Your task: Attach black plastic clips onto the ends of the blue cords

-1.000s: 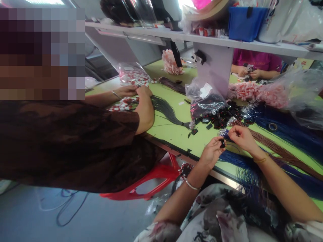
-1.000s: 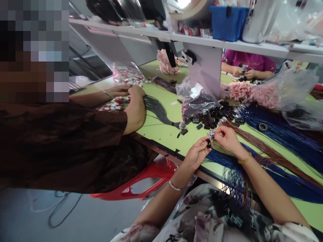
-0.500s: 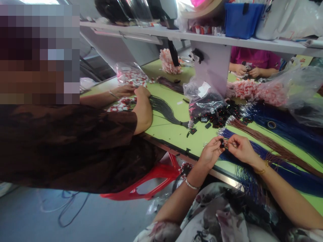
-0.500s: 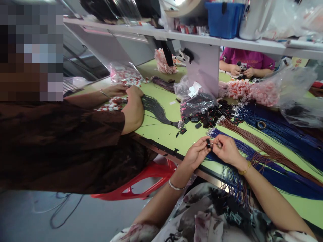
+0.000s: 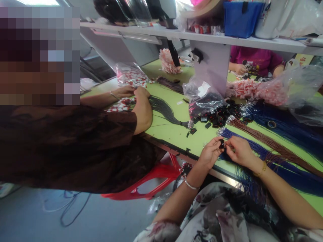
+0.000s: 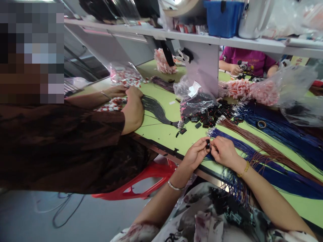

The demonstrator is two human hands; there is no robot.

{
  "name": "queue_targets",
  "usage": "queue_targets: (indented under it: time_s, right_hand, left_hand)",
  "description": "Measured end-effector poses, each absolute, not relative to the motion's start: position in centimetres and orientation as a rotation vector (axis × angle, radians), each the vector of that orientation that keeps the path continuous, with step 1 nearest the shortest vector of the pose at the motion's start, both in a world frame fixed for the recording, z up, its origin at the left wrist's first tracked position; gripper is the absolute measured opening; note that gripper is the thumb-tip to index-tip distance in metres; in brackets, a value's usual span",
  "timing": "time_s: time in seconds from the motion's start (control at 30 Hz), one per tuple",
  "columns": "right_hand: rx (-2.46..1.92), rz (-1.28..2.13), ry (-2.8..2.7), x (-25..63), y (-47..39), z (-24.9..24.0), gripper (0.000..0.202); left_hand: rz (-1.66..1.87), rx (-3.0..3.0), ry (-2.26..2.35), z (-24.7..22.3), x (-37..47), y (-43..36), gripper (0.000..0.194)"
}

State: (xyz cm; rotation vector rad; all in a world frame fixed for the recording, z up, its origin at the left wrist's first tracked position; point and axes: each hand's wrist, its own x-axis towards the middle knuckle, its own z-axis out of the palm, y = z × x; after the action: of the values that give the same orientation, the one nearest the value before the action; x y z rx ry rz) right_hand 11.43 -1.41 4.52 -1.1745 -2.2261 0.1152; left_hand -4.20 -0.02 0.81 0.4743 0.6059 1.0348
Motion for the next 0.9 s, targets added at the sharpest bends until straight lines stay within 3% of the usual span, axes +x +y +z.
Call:
queue_targets:
  time_s: [0.17,0.43,0.67,0.83,0.9]
  right_hand:
    - [-1.127,-0.018,-2.299,11.3,-1.3,3.6,0.008]
    - [-1.25,0.339,-2.178,11.5,-1.2,3.5,0.008]
    - [-1.352,0.261,-2.153,10.9,-1.7,2.7,0.013]
    - [-1.399,0.512,-2.115,13.7,0.6,3.9,0.02]
    - [-1.589,0.38,-2.012,15.8,2.7,4.1,0.022]
  left_hand:
    - [1.044,0.505,0.655,0.8,-3.9,-0.3,0.026]
    - [1.076,0.502,0.723,0.5,-3.5,-0.3,0.029]
    - [1.138,0.527,0.806,0.0,-2.4,-0.7,0.033]
    - [1.119,0.536,0.777,-0.1,-1.7,-0.2,0.031]
    - [1.102,0.522,0.765,-0.2,-1.5,0.3,0.031]
